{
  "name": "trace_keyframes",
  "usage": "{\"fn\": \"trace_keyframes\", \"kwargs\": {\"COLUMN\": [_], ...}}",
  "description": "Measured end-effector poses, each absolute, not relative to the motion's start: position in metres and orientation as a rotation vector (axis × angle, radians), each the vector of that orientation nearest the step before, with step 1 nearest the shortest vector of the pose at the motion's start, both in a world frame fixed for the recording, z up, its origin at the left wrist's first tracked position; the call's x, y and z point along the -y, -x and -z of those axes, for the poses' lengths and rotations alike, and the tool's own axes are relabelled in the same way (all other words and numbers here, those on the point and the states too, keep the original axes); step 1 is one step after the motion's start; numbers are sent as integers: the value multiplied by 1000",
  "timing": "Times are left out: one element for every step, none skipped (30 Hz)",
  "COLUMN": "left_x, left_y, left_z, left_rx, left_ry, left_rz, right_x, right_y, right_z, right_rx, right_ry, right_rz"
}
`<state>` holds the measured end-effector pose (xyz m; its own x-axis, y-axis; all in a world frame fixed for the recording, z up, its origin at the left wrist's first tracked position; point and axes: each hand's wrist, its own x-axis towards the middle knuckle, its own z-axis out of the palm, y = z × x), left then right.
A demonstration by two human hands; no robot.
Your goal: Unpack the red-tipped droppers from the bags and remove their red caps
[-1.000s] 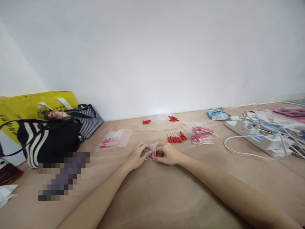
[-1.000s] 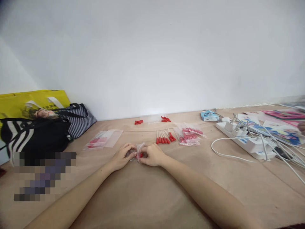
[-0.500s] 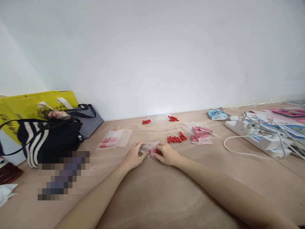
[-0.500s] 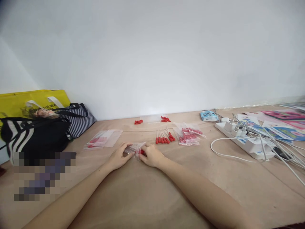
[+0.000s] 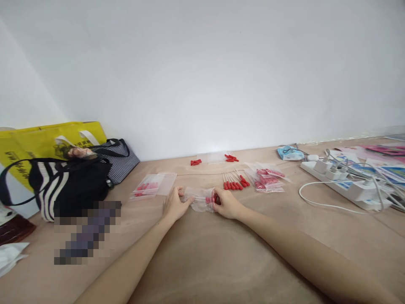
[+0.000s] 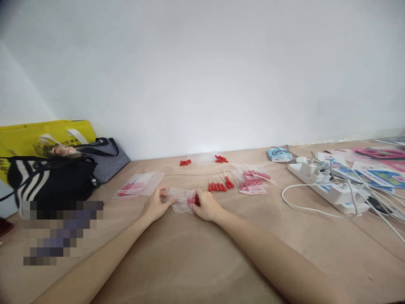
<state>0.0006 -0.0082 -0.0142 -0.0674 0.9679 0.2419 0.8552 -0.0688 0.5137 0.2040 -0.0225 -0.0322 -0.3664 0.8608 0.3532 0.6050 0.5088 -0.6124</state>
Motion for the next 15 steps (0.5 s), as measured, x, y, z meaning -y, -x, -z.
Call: {"fn": "trace_keyframes", "kwargs": {"left_x": [6,4,2,0,-1,-3,-3,-4,-4,-4,-4,-5,-5,-6,-6], "left_y": [1,2,4,5,7,7,8,7,6,5,4,3,2,2,2], "left_z": [14,14,13,13,13,12,12,12,11,11,12,12,13,14,15], "left_rx": [-2022,-2021,-1994,-1948,-1894,-1841,-1796,-1760,-1727,-1691,-1654,-1622,-1598,-1584,-1580], "left_ry": [-1933,-1868,-1804,-1745,-1697,-1664,-1646,-1641,-1642,-1638,-1631,-1621,-1607,-1590,-1573], "left_rz": [-814,-808,-811,-819,-833,-848,-868,-892,-923,-964,-1011,-1059,-1106,-1150,-1189], "right_x": [23,23,24,24,25,25,26,26,26,26,26,26,26,25,24], "right_y": [-203,-203,-203,-203,-203,-204,-205,-205,-205,-206,-206,-206,-205,-205,-205], "right_z": [33,34,34,35,35,35,35,35,34,34,34,34,35,36,37], "right_rx": [2085,2060,2030,1999,1972,1947,1922,1896,1868,1842,1816,1791,1767,1743,1714], "right_ry": [1169,1144,1122,1104,1089,1070,1050,1034,1026,1020,1016,1015,1015,1018,1025], "right_rz": [-533,-561,-584,-600,-608,-618,-630,-640,-650,-663,-679,-700,-727,-757,-788]}}
